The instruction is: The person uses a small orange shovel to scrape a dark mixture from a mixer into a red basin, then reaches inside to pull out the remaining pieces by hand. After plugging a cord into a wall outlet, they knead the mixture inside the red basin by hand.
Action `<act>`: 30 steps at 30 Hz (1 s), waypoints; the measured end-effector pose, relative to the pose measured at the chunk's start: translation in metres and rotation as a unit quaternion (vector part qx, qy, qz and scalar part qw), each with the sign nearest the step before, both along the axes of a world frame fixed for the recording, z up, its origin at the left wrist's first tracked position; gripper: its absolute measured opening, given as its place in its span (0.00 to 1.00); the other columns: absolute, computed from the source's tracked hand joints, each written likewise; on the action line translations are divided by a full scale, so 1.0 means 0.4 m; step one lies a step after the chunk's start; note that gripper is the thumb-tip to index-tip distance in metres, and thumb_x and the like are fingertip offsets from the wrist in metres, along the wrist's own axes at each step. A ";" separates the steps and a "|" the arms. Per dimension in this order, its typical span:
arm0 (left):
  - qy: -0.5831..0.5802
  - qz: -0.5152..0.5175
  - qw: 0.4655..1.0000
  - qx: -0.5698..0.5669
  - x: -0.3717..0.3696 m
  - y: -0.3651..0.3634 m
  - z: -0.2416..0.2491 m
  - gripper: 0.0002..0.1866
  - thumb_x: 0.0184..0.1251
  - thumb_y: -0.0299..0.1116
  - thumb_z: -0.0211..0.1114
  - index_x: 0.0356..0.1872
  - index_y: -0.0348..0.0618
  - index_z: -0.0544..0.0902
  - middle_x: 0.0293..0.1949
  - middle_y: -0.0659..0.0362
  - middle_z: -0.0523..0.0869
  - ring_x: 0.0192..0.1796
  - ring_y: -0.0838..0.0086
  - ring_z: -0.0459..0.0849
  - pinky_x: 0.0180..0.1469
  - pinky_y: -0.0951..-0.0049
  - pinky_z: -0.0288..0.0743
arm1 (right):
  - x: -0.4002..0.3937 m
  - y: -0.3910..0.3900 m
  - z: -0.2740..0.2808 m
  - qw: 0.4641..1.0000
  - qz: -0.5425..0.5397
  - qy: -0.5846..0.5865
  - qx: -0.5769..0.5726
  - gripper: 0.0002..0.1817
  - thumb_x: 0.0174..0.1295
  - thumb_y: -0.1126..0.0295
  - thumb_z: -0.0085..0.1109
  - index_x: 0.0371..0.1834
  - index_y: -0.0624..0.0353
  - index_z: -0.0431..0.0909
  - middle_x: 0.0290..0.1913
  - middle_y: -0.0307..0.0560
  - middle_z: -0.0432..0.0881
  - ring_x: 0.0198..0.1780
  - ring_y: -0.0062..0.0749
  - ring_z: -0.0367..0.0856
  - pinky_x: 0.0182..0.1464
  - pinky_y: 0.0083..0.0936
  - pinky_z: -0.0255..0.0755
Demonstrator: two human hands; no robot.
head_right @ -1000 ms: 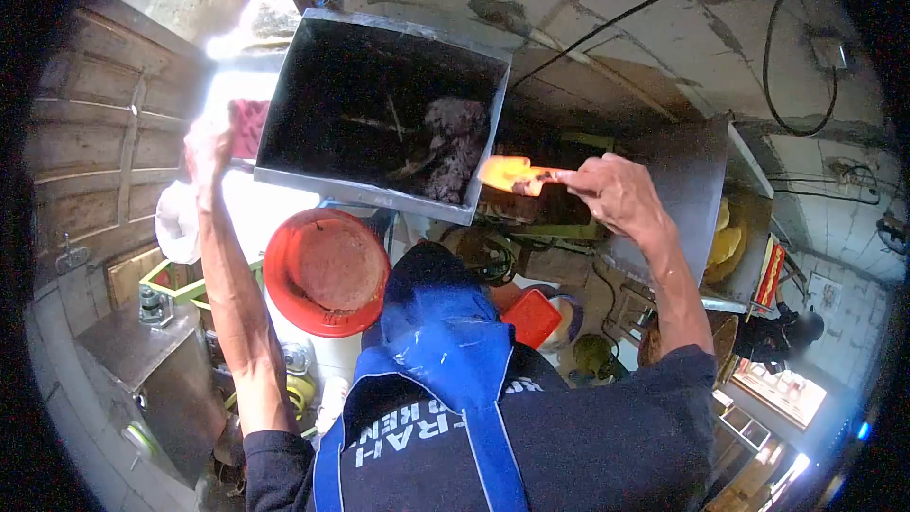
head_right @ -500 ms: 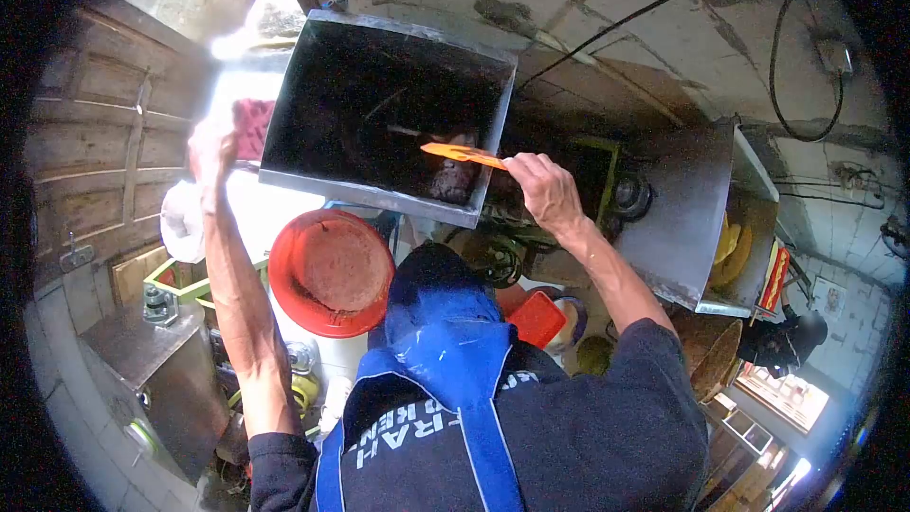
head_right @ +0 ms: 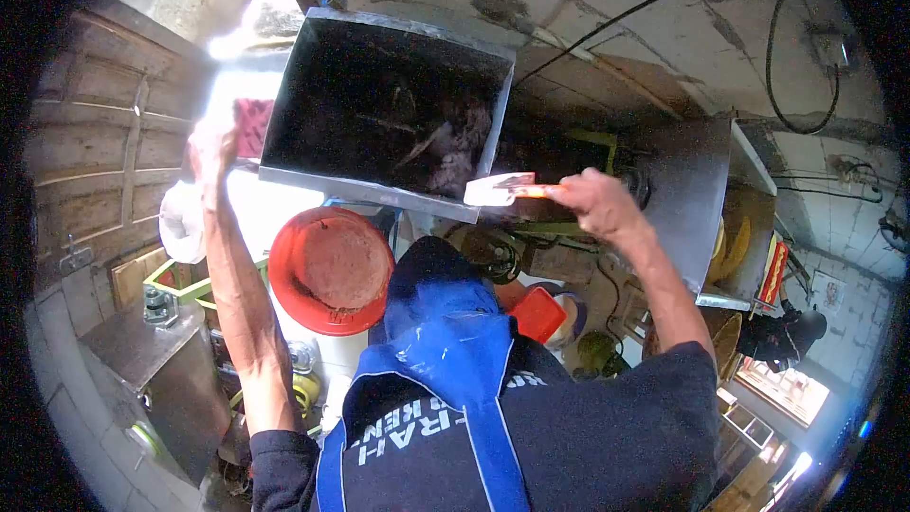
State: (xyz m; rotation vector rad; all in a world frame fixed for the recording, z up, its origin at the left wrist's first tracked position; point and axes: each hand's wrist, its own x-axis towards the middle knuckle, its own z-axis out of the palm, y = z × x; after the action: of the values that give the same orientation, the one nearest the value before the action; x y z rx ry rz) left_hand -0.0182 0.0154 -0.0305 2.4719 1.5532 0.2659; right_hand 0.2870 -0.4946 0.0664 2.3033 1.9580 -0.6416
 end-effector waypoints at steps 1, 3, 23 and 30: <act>-0.004 -0.010 1.000 -0.012 -0.008 0.012 -0.016 0.40 0.73 0.66 0.52 0.45 0.29 0.85 0.41 0.33 0.87 0.47 0.38 0.87 0.49 0.47 0.79 | 0.013 0.006 0.026 0.999 -0.035 -0.019 0.024 0.19 0.59 0.73 0.59 0.52 0.38 0.84 0.34 0.35 0.81 0.33 0.36 0.75 0.34 0.34 0.77; -0.012 -0.022 0.999 -0.025 -0.007 0.015 -0.021 0.41 0.72 0.68 0.52 0.46 0.28 0.85 0.42 0.33 0.87 0.48 0.39 0.86 0.50 0.47 0.79 | -0.001 0.083 0.126 0.992 -0.058 -0.088 0.066 0.09 0.61 0.70 0.60 0.42 0.43 0.86 0.33 0.37 0.81 0.34 0.37 0.78 0.34 0.35 0.76; -0.032 -0.010 0.999 -0.025 -0.007 0.027 -0.047 0.39 0.72 0.65 0.53 0.49 0.29 0.84 0.46 0.33 0.86 0.50 0.39 0.86 0.54 0.47 0.79 | -0.115 0.279 0.033 0.961 0.025 -0.182 0.206 0.16 0.67 0.67 0.54 0.56 0.54 0.83 0.28 0.37 0.75 0.33 0.29 0.75 0.33 0.28 0.70; -0.031 0.041 0.998 -0.048 0.011 -0.009 0.004 0.40 0.71 0.66 0.53 0.46 0.29 0.87 0.46 0.33 0.87 0.52 0.41 0.86 0.57 0.49 0.79 | -0.053 0.165 -0.083 0.995 -0.065 -0.055 0.045 0.08 0.66 0.72 0.59 0.46 0.57 0.83 0.35 0.46 0.82 0.39 0.45 0.84 0.41 0.38 0.76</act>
State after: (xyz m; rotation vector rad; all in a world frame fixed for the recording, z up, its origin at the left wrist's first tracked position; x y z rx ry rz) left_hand -0.0136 0.0120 -0.0288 2.3089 1.6056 0.2733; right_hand 0.2660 -0.4284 0.0331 2.4772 1.8373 -0.4329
